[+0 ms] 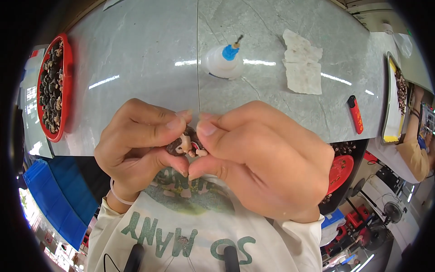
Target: Assembling small plastic figurines by applying glue to the parts and joining them together.
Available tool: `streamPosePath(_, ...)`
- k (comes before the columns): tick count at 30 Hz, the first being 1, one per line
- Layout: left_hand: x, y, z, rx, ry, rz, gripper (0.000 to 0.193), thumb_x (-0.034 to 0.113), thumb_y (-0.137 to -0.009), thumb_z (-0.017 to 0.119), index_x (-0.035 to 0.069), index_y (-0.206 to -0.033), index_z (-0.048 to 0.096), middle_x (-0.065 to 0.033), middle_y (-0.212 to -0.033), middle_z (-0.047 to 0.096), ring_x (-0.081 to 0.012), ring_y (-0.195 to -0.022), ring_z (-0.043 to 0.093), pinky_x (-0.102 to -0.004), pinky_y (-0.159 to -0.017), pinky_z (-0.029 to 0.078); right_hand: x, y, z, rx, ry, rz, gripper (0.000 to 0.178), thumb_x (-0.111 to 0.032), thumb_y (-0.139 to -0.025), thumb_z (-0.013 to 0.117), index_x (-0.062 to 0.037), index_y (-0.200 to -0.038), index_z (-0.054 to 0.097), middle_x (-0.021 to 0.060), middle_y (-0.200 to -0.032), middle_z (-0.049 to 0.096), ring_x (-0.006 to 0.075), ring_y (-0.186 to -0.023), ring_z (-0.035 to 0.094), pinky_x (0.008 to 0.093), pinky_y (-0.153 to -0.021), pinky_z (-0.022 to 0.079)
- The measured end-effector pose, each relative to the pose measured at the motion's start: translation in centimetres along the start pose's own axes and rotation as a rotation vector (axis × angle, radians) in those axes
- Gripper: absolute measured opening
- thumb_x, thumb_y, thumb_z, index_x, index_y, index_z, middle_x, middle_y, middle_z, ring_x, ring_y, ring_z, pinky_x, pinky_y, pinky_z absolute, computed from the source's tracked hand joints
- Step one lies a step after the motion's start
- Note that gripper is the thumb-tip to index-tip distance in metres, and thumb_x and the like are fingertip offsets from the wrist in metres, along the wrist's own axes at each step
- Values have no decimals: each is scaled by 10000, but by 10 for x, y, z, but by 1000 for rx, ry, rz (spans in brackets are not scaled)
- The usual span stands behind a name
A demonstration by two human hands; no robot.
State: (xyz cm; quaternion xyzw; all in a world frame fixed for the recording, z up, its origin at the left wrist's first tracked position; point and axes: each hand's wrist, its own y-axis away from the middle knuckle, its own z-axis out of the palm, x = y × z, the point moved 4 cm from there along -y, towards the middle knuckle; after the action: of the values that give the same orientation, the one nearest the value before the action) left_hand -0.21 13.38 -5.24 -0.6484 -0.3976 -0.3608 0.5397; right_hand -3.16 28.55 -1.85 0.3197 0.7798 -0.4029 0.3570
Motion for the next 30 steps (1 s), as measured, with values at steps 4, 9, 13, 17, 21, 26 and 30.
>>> streamPosePath(4,0,2,0,3,-36,62,372,164,-593,746,-49,-866,608,-167,-802,584,-209,-700,613,-254,-597,510,8,8,2,41,-121,166,342,-8,-524,783,69,-742,531,158,-697,573,199,-639,617,252,-553,506)
streamPosePath(9,0,2,1,20,-42,64,364,166,-602,741,-50,-862,607,-174,-805,586,-209,-697,613,-248,-589,506,11,9,4,30,-148,229,338,-13,-533,785,56,-729,518,141,-694,560,162,-613,578,246,-570,486)
streamPosePath(13,-1,3,1,28,-58,68,372,174,-603,739,-56,-866,609,-173,-809,593,-196,-686,607,-237,-566,490,15,8,6,31,-217,225,341,-18,-541,789,44,-736,515,130,-710,557,126,-599,542,206,-550,430)
streamPosePath(17,0,2,0,7,-89,31,388,187,-598,737,-57,-873,612,-163,-804,598,-182,-674,596,-229,-554,476,15,12,6,45,-323,386,343,-2,-552,784,42,-763,517,120,-740,553,112,-606,528,196,-545,410)
streamPosePath(21,1,-1,0,-39,-127,68,401,190,-589,742,-56,-878,614,-157,-817,599,-172,-673,588,-224,-559,471,14,15,6,83,-449,500,332,46,-570,749,39,-805,515,128,-792,548,128,-667,543,212,-587,427)
streamPosePath(26,3,0,2,-28,-120,71,401,189,-597,746,-51,-887,608,-165,-842,596,-179,-694,597,-222,-569,475,13,12,3,35,-389,375,340,70,-582,696,40,-863,506,162,-833,546,182,-756,559,235,-650,450)
streamPosePath(30,5,3,2,-8,-65,113,362,156,-635,730,-48,-899,588,-198,-875,580,-186,-687,607,-237,-578,490,8,15,3,-1,-240,77,335,79,-611,635,52,-910,489,217,-877,536,217,-802,569,264,-697,476)
